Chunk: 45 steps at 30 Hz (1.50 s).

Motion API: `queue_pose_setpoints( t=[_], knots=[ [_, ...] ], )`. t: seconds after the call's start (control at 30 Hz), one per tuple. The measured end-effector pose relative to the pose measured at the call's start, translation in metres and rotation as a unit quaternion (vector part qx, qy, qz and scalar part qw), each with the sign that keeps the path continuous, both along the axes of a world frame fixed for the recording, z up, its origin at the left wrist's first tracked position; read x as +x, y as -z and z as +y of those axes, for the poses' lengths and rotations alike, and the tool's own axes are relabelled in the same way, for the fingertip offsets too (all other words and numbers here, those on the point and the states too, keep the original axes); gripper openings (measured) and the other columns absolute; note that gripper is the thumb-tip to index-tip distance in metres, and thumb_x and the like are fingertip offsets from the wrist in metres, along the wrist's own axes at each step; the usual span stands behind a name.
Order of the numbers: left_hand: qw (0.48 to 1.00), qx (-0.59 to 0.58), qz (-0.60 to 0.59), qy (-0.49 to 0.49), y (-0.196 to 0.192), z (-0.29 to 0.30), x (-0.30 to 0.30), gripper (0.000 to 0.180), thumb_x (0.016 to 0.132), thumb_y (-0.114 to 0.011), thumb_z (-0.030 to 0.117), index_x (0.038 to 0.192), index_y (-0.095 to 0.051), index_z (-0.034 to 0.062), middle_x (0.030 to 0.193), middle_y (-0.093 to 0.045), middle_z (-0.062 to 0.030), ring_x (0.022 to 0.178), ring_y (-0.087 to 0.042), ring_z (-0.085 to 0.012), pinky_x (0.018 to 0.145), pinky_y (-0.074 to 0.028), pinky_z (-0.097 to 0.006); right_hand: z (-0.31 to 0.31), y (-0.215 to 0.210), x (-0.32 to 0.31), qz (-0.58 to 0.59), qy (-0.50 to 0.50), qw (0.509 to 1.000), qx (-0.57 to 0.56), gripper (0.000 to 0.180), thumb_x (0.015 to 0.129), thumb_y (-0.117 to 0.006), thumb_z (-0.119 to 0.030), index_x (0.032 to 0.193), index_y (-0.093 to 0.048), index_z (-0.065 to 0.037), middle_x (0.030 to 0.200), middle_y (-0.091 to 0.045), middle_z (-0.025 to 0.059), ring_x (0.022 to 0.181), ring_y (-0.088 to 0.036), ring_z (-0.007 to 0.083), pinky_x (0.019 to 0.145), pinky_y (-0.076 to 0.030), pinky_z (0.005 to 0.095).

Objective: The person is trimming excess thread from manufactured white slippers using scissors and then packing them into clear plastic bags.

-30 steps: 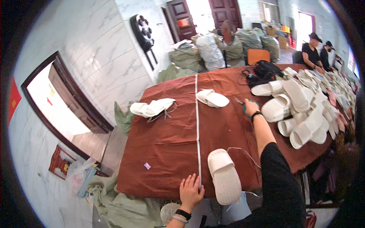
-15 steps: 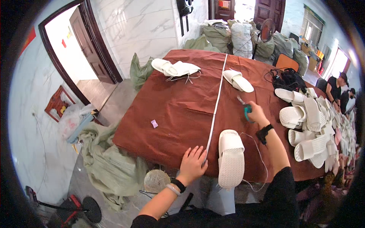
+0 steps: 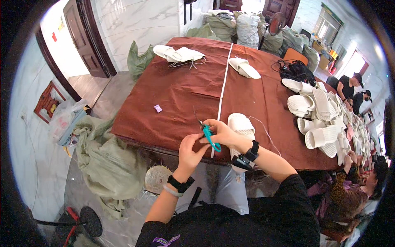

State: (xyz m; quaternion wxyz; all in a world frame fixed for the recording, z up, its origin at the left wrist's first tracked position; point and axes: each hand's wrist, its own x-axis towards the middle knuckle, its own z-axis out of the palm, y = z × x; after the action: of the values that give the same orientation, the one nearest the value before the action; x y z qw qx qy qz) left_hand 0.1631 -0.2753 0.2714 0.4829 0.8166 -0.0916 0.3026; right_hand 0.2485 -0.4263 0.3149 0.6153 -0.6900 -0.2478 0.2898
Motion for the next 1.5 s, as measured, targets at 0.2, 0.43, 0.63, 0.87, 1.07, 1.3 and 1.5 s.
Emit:
queue_pose_setpoints(
  t=[0.2, 0.43, 0.63, 0.87, 1.07, 1.3, 1.5],
  knots=[
    [0.998, -0.013, -0.067, -0.013, -0.013, 0.031, -0.005, 0.018, 0.073, -0.071, 0.003, 0.09, -0.067, 0.001, 0.086, -0.064, -0.0108, 0.082, -0.061, -0.0219, 0.073, -0.048, -0.033, 0.008, -0.013, -0.011, 0.002, 0.0, 0.999, 0.038, 0.05, 0.07, -0.08, -0.016, 0.11, -0.053, -0.004, 0.078, -0.059, 0.0005, 0.072, -0.054, 0.0074, 0.059, -0.043, 0.0222],
    [0.985, -0.04, 0.068, -0.15, 0.008, 0.159, 0.057, 0.023, 0.079, -0.069, 0.012, 0.098, -0.066, -0.0006, 0.085, -0.068, -0.0102, 0.075, -0.063, -0.0152, 0.067, -0.049, -0.028, -0.067, -0.032, -0.052, -0.037, 0.125, 0.986, 0.102, 0.046, 0.078, -0.071, -0.007, 0.118, -0.047, -0.004, 0.086, -0.062, 0.0052, 0.07, -0.057, 0.0092, 0.06, -0.046, 0.0227],
    [0.96, 0.259, 0.105, -0.028, 0.024, 0.192, 0.127, 0.041, 0.075, -0.066, 0.017, 0.114, -0.061, 0.0058, 0.097, -0.062, -0.0202, 0.092, -0.059, -0.0352, 0.082, -0.046, -0.04, -0.176, -0.014, -0.11, -0.066, 0.201, 0.974, 0.078, 0.049, 0.081, -0.066, -0.006, 0.123, -0.042, -0.002, 0.094, -0.065, 0.0092, 0.084, -0.061, 0.0134, 0.072, -0.05, 0.0275],
    [0.917, 0.372, 0.129, 0.071, -0.007, 0.171, 0.132, 0.028, 0.085, -0.056, 0.015, 0.108, -0.064, 0.001, 0.104, -0.059, -0.0238, 0.098, -0.055, -0.0366, 0.088, -0.044, -0.039, -0.242, 0.011, -0.178, -0.035, 0.364, 0.929, 0.057, 0.052, 0.082, -0.069, -0.015, 0.125, -0.042, -0.004, 0.094, -0.061, 0.0045, 0.09, -0.059, 0.0114, 0.08, -0.046, 0.0265],
    [0.907, 0.394, 0.152, -0.003, 0.002, 0.228, 0.167, 0.026, 0.079, -0.053, 0.007, 0.099, -0.067, -0.0027, 0.093, -0.065, -0.0236, 0.085, -0.06, -0.0379, 0.08, -0.047, -0.041, -0.249, 0.032, -0.208, -0.028, 0.446, 0.893, 0.052, 0.048, 0.083, -0.07, -0.018, 0.121, -0.045, -0.004, 0.093, -0.062, 0.0032, 0.088, -0.058, 0.0091, 0.076, -0.047, 0.0251],
    [0.877, 0.415, 0.225, -0.085, -0.006, 0.248, 0.171, 0.035, 0.074, -0.059, 0.019, 0.102, -0.066, -0.0004, 0.103, -0.063, -0.0227, 0.093, -0.059, -0.0372, 0.082, -0.047, -0.04, -0.24, 0.05, -0.212, 0.006, 0.464, 0.883, 0.066, 0.047, 0.087, -0.066, -0.023, 0.124, -0.042, -0.006, 0.096, -0.063, 0.0065, 0.074, -0.059, 0.0091, 0.067, -0.048, 0.0236],
    [0.939, 0.312, 0.146, 0.009, -0.075, 0.129, 0.084, 0.04, 0.086, -0.059, 0.025, 0.114, -0.058, -0.0041, 0.114, -0.059, -0.0209, 0.11, -0.051, -0.0373, 0.096, -0.039, -0.041, -0.224, 0.038, -0.196, 0.158, 0.405, 0.89, 0.139, 0.053, 0.094, -0.044, -0.048, 0.125, -0.043, -0.005, 0.089, -0.064, 0.0101, 0.067, -0.06, 0.0121, 0.061, -0.049, 0.0255]
  ],
)
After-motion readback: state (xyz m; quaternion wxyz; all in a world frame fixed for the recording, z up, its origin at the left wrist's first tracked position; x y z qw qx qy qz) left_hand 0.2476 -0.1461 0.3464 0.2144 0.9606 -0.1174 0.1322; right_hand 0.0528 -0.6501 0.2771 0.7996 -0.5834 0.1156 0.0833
